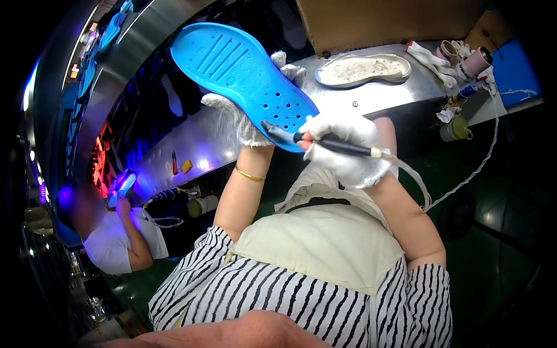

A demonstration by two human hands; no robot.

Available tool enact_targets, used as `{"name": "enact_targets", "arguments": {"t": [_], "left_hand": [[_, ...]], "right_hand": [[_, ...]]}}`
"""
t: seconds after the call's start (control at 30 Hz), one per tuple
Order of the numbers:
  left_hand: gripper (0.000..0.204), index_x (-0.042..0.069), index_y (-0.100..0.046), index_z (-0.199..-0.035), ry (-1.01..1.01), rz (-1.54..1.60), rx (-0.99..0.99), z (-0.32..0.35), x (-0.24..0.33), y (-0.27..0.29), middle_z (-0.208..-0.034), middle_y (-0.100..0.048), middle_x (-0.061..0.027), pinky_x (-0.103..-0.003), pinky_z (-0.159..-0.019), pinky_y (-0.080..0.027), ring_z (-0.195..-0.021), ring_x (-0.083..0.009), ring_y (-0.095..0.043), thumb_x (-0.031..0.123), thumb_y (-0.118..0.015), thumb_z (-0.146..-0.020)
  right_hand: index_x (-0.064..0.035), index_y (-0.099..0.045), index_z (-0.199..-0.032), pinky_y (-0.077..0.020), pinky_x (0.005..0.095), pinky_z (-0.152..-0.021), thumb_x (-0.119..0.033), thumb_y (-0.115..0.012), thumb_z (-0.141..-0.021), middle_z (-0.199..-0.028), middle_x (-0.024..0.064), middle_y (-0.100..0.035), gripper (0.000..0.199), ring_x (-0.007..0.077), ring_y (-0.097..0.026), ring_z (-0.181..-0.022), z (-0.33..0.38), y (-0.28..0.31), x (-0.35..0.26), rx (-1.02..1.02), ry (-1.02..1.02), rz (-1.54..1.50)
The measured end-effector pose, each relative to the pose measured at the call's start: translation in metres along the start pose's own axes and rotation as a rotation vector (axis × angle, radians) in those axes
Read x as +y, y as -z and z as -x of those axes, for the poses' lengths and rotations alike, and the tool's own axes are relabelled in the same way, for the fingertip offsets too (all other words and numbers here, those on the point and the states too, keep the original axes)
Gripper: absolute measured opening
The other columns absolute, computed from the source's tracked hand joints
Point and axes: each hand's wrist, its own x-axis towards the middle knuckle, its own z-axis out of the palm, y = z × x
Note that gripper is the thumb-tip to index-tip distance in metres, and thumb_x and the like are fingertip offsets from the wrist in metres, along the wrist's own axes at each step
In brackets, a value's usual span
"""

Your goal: The person applies a liquid to the edges and surface of a blue shoe sole using a hand-held applicator tool and then moves the sole towards a conveyor belt.

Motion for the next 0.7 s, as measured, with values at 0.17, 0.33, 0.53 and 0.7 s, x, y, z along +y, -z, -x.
{"name": "enact_targets", "arguments": {"t": [0.17, 0.33, 0.53, 0.7], "left_hand": [[0.116, 0.008, -0.029, -0.138, -0.014, -0.094, -0.044, -0.007, 0.009, -0.004, -0.127, -0.047, -0.0221, -0.052, -0.096, -0.043, -0.109, -0.0396, -0.054, 0.087, -0.044, -0.054], [0.119, 0.007, -0.03, -0.137, 0.046, -0.205, -0.201, -0.016, 0.016, 0.0, -0.125, -0.047, -0.0245, -0.05, -0.092, -0.046, -0.108, -0.0393, -0.054, 0.088, -0.041, -0.052], [0.122, 0.001, -0.032, -0.135, 0.144, -0.616, -0.196, -0.022, 0.027, -0.009, -0.128, -0.046, -0.024, -0.046, -0.091, -0.048, -0.112, -0.0364, -0.053, 0.087, -0.045, -0.049], [0.119, 0.001, -0.039, -0.131, 0.269, -0.905, -0.152, -0.028, 0.024, -0.006, -0.117, -0.055, -0.022, -0.042, -0.08, -0.054, -0.101, -0.0317, -0.06, 0.088, -0.044, -0.05]], "right_hand": [[-0.0029, -0.059, -0.083, -0.0489, 0.0234, -0.064, -0.002, -0.068, -0.077, -0.08, 0.0059, -0.063, 0.011, 0.0094, -0.059, -0.069, 0.002, 0.009, 0.002, 0.199, -0.392, -0.318], [-0.0035, -0.054, -0.086, -0.0481, 0.0274, -0.069, -0.005, -0.065, -0.079, -0.084, 0.0077, -0.06, 0.013, 0.014, -0.058, -0.079, 0.006, 0.012, 0.01, -0.036, -0.344, -0.218], [-0.0037, -0.055, -0.086, -0.0476, 0.0276, -0.081, -0.001, -0.065, -0.077, -0.09, 0.0074, -0.059, 0.014, 0.014, -0.058, -0.083, -0.003, 0.019, 0.016, 0.009, -0.317, -0.15], [-0.0013, -0.062, -0.086, -0.0497, 0.0272, -0.075, -0.001, -0.066, -0.073, -0.088, 0.0075, -0.061, 0.014, 0.0156, -0.06, -0.079, -0.015, 0.035, 0.011, -0.263, -0.526, -0.137]]}}
